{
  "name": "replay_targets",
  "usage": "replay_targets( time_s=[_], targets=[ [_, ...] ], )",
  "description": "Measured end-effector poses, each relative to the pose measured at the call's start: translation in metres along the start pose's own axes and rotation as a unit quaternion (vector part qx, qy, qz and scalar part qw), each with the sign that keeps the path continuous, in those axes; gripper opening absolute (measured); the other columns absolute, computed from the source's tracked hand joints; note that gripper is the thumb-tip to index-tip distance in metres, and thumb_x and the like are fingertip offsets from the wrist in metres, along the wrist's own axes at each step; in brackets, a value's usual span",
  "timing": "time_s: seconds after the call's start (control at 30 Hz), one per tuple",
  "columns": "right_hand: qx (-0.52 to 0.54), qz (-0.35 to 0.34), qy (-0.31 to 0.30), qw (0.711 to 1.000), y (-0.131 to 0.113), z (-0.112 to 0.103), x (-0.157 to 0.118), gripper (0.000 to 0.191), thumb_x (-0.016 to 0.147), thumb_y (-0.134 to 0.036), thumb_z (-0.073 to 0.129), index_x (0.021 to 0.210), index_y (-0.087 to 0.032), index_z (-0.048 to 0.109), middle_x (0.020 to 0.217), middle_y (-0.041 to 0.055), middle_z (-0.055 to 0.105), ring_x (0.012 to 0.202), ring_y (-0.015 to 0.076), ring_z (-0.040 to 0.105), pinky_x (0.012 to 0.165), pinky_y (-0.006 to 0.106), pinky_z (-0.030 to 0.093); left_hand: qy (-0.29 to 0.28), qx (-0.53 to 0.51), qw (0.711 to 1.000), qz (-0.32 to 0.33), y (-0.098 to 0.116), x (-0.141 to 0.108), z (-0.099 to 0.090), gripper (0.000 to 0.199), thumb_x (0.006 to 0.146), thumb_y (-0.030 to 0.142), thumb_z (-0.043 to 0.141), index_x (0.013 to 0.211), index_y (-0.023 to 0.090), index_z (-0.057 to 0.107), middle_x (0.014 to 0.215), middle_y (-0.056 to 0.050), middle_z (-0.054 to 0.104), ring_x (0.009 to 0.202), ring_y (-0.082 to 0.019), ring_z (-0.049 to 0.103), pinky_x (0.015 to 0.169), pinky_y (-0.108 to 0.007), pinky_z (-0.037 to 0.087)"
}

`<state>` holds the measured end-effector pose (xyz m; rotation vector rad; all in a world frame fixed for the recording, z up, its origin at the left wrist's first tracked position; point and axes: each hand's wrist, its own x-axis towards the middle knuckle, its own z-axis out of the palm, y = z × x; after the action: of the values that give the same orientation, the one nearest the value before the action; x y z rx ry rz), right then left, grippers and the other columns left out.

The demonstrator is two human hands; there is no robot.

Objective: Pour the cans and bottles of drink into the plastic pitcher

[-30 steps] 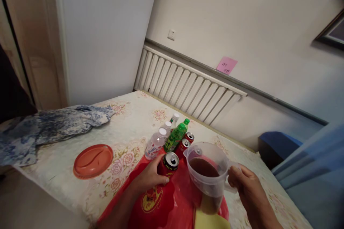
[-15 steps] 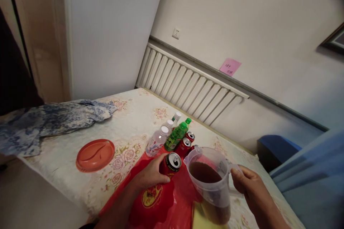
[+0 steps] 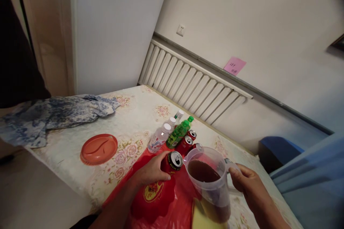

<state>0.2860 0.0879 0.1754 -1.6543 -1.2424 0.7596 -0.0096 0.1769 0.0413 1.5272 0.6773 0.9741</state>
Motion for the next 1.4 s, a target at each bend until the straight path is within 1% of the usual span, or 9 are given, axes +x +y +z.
replay_targets(
  time_s=[0.07,0.23,0.43,0.53,0.73,0.97,1.1,1.23,1.4],
  targets=[
    [-0.004,-0.006,0.004,1.0,-0.0014,0.0012,-0.0012,0.047,0.065,-0.062,0.072,0.059,-0.018,0.057,0.051,-0.0092,0.022,0.053,0.0081,0.015,0.053,0.026,0.009,-0.001,0.002,1.0,-0.001,0.0005,-0.0004,0.0002,0.082,0.055,0.008,0.069,0.134,0.024,0.052,0.136,-0.003,0.062,0.127,-0.027,0.054,0.112,-0.036,0.038],
    [-0.026,-0.002,0.007,1.0,-0.0043,0.0022,-0.002,0.047,0.064,-0.063,0.072,0.062,-0.018,0.058,0.052,-0.0092,0.021,0.053,0.0084,0.015,0.053,0.026,0.01,-0.002,0.011,1.0,-0.005,-0.0023,0.0016,0.0014,0.082,0.055,0.008,0.07,0.134,0.022,0.05,0.136,-0.004,0.061,0.127,-0.027,0.053,0.11,-0.035,0.039],
    [-0.068,-0.007,-0.012,0.998,-0.0058,0.0012,0.0003,0.047,0.066,-0.064,0.069,0.062,-0.019,0.056,0.054,-0.0085,0.021,0.053,0.0092,0.016,0.053,0.027,0.011,-0.011,0.03,0.999,-0.022,-0.0047,0.0032,0.0017,0.086,0.054,0.009,0.072,0.135,0.021,0.048,0.138,-0.005,0.059,0.128,-0.026,0.053,0.11,-0.033,0.039],
    [-0.086,-0.008,-0.02,0.996,-0.006,0.0005,0.0014,0.049,0.066,-0.066,0.067,0.061,-0.02,0.053,0.055,-0.0083,0.021,0.054,0.0095,0.016,0.052,0.027,0.011,-0.012,0.03,0.999,-0.02,-0.0041,0.0018,0.0015,0.085,0.055,0.008,0.072,0.135,0.022,0.048,0.139,-0.004,0.059,0.127,-0.024,0.053,0.11,-0.032,0.04],
    [-0.093,-0.002,-0.051,0.994,-0.0045,-0.0021,0.0059,0.047,0.069,-0.063,0.068,0.061,-0.02,0.05,0.055,-0.0086,0.022,0.053,0.0091,0.017,0.052,0.027,0.012,-0.015,0.032,0.999,-0.002,-0.0026,0.0,0.0004,0.086,0.055,0.008,0.072,0.135,0.025,0.048,0.138,-0.001,0.059,0.128,-0.024,0.053,0.11,-0.031,0.039],
    [-0.098,-0.003,-0.06,0.993,-0.0048,-0.0028,0.0072,0.049,0.069,-0.065,0.068,0.06,-0.021,0.048,0.054,-0.009,0.022,0.053,0.0087,0.017,0.052,0.027,0.012,-0.013,0.038,0.999,0.002,-0.0046,0.0012,-0.0008,0.086,0.054,0.009,0.073,0.135,0.026,0.049,0.139,-0.001,0.058,0.128,-0.025,0.053,0.111,-0.032,0.039],
    [-0.098,-0.004,-0.064,0.993,-0.0059,-0.0019,0.0071,0.049,0.069,-0.065,0.068,0.06,-0.021,0.047,0.054,-0.009,0.023,0.053,0.0088,0.017,0.052,0.027,0.013,-0.013,0.042,0.999,-0.002,-0.0066,0.0008,-0.0008,0.087,0.055,0.01,0.073,0.136,0.025,0.048,0.141,-0.003,0.057,0.13,-0.026,0.052,0.112,-0.034,0.038],
    [-0.099,-0.003,-0.06,0.993,-0.0069,0.0002,0.0075,0.05,0.069,-0.064,0.068,0.059,-0.021,0.045,0.053,-0.0091,0.022,0.053,0.0088,0.017,0.052,0.027,0.013,-0.014,0.038,0.999,-0.011,-0.0079,0.0003,-0.0002,0.086,0.054,0.011,0.073,0.136,0.023,0.048,0.14,-0.005,0.058,0.129,-0.025,0.053,0.11,-0.034,0.04],
    [-0.105,-0.004,-0.059,0.993,-0.0094,0.0004,0.0075,0.05,0.069,-0.064,0.068,0.058,-0.022,0.043,0.054,-0.0092,0.022,0.053,0.0088,0.017,0.053,0.027,0.012,-0.011,0.056,0.998,-0.031,-0.0065,-0.0002,-0.0001,0.083,0.055,0.013,0.075,0.133,0.024,0.05,0.138,-0.003,0.06,0.129,-0.026,0.053,0.11,-0.034,0.04]
  ],
)
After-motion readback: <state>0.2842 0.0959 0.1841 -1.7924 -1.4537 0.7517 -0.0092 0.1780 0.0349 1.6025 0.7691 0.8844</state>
